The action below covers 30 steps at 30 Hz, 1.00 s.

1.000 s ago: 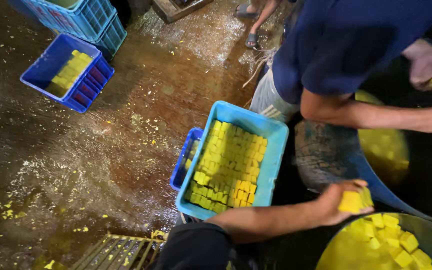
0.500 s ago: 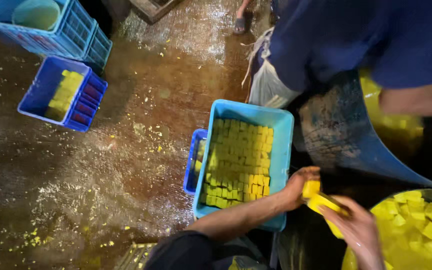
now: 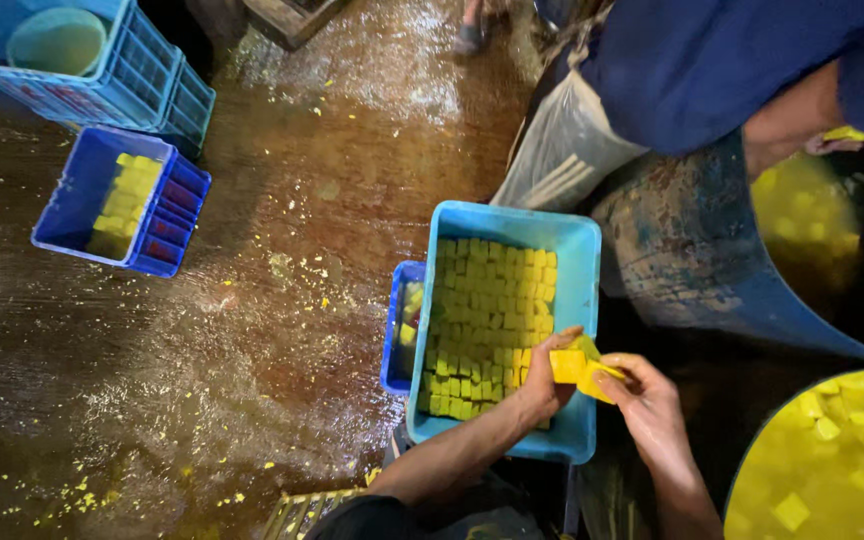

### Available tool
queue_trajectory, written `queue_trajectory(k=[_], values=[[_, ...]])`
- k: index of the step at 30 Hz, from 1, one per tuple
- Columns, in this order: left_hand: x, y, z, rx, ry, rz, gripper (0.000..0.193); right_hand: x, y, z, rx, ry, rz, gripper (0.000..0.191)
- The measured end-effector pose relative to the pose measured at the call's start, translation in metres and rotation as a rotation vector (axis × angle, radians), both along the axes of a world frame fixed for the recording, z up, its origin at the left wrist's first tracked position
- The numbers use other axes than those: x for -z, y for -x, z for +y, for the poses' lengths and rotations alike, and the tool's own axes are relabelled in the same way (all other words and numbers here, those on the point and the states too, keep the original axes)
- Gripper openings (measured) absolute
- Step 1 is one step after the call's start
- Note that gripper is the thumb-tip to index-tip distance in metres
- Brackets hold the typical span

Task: The person stirs a large vat of yellow tofu cubes in water with a skimmer, then picks the cubes one at a time from the vat and places them into a blue plastic tray, arranging them in rows. Another worker's hands occasionally add cubes to the same tray.

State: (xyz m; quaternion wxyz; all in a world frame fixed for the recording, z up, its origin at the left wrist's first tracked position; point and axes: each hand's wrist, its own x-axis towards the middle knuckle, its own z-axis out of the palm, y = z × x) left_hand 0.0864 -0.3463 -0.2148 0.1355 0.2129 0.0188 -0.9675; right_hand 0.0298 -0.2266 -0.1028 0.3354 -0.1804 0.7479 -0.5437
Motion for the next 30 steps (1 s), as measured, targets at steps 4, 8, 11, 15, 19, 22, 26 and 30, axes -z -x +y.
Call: queue_trajectory(k=[4, 8, 11, 15, 19, 22, 26, 30], values=[[0.006, -0.010, -0.003, 0.077, 0.118, -0.151, 0.052, -0.008, -0.015, -0.023, -0.110, -0.084, 0.388, 0.044], [0.024, -0.024, -0.002, 0.160, 0.070, -0.003, 0.049, 0.002, -0.020, -0.030, -0.208, -0.347, 1.115, 0.100], [0.051, -0.038, 0.015, 0.152, 0.037, 0.050, 0.049, 0.034, -0.021, -0.018, -0.519, -0.162, 0.590, 0.101], [0.104, -0.054, 0.056, 0.178, 0.034, -0.222, 0.077, 0.104, -0.027, 0.003, -0.311, -0.134, -0.381, 0.080], [0.150, -0.069, 0.061, 0.232, 0.251, -0.599, 0.085, 0.168, -0.035, 0.002, -0.199, 0.083, -0.717, 0.051], [0.177, -0.115, 0.024, 0.374, 0.620, -0.765, 0.087, 0.197, -0.037, -0.026, -0.106, 0.037, -0.737, 0.041], [0.212, -0.146, -0.024, 0.500, 1.092, -0.929, 0.078, 0.222, -0.038, -0.098, -0.132, -0.058, -0.776, 0.036], [0.246, -0.151, -0.042, 0.743, 1.446, -1.044, 0.072, 0.236, -0.062, -0.182, -0.163, -0.379, -0.546, 0.058]])
